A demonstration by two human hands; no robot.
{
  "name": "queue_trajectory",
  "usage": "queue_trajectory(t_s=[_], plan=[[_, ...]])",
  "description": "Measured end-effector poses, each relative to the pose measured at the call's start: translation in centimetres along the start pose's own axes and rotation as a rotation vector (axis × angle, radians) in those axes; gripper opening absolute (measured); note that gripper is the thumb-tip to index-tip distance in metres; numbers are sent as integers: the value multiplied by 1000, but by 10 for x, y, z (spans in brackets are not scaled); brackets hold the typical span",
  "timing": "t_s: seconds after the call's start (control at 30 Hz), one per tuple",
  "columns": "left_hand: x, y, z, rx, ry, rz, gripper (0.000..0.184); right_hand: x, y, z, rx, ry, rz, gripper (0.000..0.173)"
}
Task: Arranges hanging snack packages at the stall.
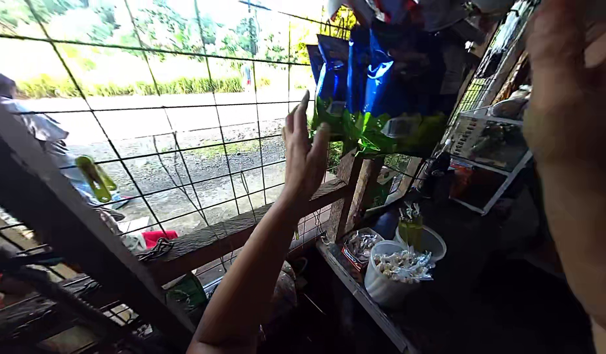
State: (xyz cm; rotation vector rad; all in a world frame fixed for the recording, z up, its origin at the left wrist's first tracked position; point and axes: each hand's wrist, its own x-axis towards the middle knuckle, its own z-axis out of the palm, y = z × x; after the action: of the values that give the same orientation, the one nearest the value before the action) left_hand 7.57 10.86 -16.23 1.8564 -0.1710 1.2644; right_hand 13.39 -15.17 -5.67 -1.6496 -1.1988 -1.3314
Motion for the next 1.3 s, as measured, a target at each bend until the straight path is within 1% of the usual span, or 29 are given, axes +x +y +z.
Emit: queue_trajectory(t_s=[0.1,0.17,0.23,0.33,0.37,0.43,0.53,0.6,0.67,0.73,0.77,0.83,0.87,0.93,0.97,1.03,1.1,1.17,1.23,1.3], plan=[[-3,26,-3,61,45,80,65,-25,15,15,238,-13,62,61],[-1,46,-2,117,40,148,71,-32,22,33,406,-48,44,64],[-1,65,3,168,31,201,79,-36,28,50,534,-128,18,64],[0,82,13,259,26,217,81,-41,28,61,690,-279,32,63],[1,84,15,287,26,204,82,-42,28,61,710,-315,27,65],[1,87,20,323,22,150,81,-42,31,62,685,-306,-31,65],[-2,98,31,327,12,-3,76,-36,38,73,655,-304,-77,67],[-2,101,37,300,68,-49,69,-29,35,77,580,-365,-51,68],[-3,102,39,273,113,-91,63,-24,32,73,500,-423,-62,68],[-4,110,41,312,128,-167,64,-24,34,68,503,-454,-92,67],[-3,117,46,334,159,-210,62,-25,37,67,527,-447,-89,67],[0,134,63,320,292,-249,43,-31,44,69,594,-374,-69,68],[1,128,54,328,282,-185,44,-35,49,71,615,-320,-77,68],[3,117,36,296,214,-158,61,-42,62,71,652,-258,-79,69],[5,115,32,289,196,-186,69,-46,69,71,680,-247,-65,69],[10,113,34,254,206,-250,76,-53,81,70,758,-256,-9,68],[15,110,33,192,202,-294,80,-56,90,65,859,-341,106,60],[18,106,36,165,214,-291,80,-51,98,68,927,-439,211,57],[23,103,41,118,301,-301,77,-43,103,78,1020,-465,274,56],[26,100,44,78,336,-320,71,-32,102,89,1157,-488,350,55]])
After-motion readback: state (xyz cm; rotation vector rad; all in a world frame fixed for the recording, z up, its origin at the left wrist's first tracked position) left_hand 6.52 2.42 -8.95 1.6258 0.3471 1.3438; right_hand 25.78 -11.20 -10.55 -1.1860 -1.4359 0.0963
